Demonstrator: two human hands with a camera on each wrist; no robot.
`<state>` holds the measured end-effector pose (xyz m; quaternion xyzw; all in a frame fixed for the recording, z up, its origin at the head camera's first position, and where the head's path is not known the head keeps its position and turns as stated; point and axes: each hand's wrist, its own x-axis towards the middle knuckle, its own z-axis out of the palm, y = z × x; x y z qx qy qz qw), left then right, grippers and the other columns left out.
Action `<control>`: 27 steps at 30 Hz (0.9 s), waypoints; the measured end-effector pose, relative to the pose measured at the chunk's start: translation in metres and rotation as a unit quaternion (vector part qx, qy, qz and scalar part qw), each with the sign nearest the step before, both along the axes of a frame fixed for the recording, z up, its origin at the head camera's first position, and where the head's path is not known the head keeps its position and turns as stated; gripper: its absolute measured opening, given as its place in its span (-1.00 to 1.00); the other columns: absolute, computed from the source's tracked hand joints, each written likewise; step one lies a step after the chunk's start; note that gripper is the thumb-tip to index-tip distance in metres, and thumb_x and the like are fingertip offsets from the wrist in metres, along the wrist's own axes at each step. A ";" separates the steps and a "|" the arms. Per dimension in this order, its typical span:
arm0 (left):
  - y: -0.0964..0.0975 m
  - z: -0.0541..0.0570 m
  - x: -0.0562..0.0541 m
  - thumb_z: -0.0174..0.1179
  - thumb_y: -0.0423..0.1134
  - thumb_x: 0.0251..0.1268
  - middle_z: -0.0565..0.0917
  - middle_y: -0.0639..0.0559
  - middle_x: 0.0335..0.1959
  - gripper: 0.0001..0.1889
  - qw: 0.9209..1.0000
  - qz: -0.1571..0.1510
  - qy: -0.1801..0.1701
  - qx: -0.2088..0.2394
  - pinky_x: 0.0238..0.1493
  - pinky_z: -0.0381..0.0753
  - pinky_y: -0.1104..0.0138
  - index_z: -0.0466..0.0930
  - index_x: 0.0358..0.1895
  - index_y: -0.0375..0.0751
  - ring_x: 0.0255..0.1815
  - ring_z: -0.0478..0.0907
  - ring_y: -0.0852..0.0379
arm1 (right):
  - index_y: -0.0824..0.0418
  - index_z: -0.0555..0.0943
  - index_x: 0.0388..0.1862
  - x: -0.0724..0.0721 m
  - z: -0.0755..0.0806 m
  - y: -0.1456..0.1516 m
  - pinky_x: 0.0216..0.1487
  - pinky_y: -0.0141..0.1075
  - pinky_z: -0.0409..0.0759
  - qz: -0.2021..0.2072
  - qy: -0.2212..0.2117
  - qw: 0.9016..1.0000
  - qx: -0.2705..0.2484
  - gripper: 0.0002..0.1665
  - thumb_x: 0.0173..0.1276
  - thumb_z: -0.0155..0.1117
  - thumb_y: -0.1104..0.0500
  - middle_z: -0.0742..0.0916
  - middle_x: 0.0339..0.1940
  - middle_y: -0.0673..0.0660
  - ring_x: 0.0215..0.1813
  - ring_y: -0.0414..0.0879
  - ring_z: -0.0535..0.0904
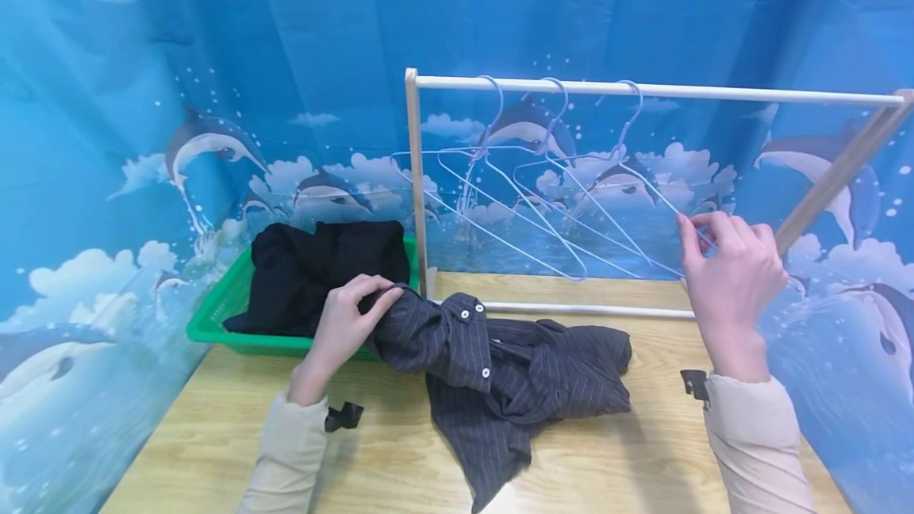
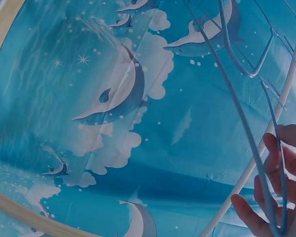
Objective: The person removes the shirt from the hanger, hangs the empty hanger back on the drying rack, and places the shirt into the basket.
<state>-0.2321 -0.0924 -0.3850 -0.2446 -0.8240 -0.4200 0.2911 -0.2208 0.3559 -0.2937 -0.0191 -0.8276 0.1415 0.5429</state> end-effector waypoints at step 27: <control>0.065 -0.005 0.021 0.27 -0.19 0.46 0.81 -0.01 -0.19 -0.82 1.000 -0.019 0.007 -0.008 -0.06 0.71 0.23 0.80 -0.11 -0.18 -0.14 0.75 0.09 | 0.29 0.74 -0.26 0.035 -0.095 -0.044 -0.35 0.07 0.47 0.108 -0.019 0.993 0.043 -0.78 0.37 0.38 0.12 0.77 -0.35 0.25 -0.27 0.26 0.62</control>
